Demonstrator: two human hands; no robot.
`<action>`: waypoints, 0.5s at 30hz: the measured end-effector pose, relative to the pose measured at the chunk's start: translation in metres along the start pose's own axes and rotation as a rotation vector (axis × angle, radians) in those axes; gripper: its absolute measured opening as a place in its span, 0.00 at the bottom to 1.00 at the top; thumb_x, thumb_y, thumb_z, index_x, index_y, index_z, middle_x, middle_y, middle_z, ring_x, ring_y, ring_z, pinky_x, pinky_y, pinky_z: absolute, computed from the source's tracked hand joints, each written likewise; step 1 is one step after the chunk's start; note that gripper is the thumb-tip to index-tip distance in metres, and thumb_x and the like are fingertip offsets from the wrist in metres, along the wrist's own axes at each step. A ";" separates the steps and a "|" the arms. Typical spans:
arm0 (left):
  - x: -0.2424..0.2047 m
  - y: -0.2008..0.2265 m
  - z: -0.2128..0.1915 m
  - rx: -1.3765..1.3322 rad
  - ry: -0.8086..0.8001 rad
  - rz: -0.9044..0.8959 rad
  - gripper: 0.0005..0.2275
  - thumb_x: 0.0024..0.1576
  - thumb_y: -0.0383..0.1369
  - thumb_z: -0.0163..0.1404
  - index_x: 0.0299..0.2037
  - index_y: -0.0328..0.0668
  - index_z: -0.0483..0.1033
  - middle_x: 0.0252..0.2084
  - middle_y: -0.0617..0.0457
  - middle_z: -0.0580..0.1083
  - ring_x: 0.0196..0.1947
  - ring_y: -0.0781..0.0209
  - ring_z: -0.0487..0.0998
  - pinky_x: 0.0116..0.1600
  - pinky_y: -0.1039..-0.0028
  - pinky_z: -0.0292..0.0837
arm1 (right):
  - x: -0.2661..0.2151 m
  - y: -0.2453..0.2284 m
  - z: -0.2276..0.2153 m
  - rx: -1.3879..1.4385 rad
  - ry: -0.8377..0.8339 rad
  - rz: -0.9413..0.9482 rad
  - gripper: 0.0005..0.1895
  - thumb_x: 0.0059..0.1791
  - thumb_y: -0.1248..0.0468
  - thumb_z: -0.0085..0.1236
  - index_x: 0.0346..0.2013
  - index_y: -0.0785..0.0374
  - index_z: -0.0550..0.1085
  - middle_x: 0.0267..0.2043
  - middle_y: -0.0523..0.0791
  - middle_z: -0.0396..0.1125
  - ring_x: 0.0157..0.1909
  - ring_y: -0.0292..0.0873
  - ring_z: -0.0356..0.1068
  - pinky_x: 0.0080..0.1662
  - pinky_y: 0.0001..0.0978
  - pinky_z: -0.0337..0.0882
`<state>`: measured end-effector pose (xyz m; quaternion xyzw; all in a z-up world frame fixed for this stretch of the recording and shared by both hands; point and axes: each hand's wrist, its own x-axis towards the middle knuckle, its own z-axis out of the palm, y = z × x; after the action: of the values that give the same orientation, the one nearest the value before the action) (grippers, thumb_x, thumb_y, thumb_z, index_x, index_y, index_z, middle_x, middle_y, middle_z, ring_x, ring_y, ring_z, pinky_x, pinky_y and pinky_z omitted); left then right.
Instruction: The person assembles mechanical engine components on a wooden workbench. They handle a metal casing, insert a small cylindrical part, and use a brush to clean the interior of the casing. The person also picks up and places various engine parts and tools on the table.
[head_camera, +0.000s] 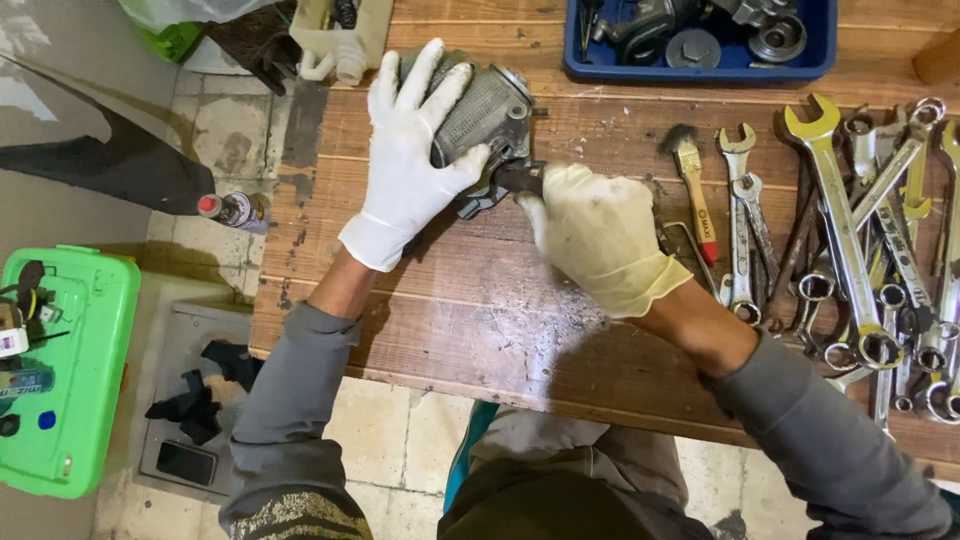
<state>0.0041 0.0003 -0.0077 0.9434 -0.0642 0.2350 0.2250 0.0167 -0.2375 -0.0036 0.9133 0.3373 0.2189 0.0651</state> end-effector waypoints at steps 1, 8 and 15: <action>0.001 0.000 0.000 0.004 0.004 -0.001 0.32 0.53 0.47 0.58 0.69 0.49 0.70 0.76 0.47 0.56 0.75 0.25 0.46 0.75 0.33 0.44 | 0.000 -0.001 0.000 0.001 0.005 -0.004 0.30 0.57 0.31 0.53 0.24 0.48 0.68 0.17 0.34 0.61 0.15 0.31 0.60 0.19 0.28 0.60; -0.001 -0.002 0.003 0.002 0.001 -0.002 0.32 0.53 0.48 0.59 0.69 0.50 0.70 0.76 0.48 0.56 0.75 0.27 0.46 0.76 0.34 0.43 | -0.012 0.008 -0.040 0.237 -0.231 0.116 0.23 0.62 0.43 0.45 0.29 0.52 0.71 0.18 0.35 0.61 0.13 0.31 0.58 0.17 0.27 0.57; -0.001 -0.005 0.006 -0.002 0.021 0.010 0.33 0.53 0.46 0.60 0.70 0.51 0.69 0.76 0.48 0.56 0.76 0.27 0.46 0.77 0.34 0.42 | -0.073 0.033 0.016 -0.055 -0.123 0.227 0.20 0.60 0.39 0.44 0.39 0.48 0.72 0.25 0.37 0.67 0.23 0.42 0.66 0.36 0.37 0.68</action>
<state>0.0065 0.0024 -0.0147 0.9403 -0.0669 0.2459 0.2255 -0.0060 -0.3096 -0.0351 0.9551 0.2209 0.1779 0.0856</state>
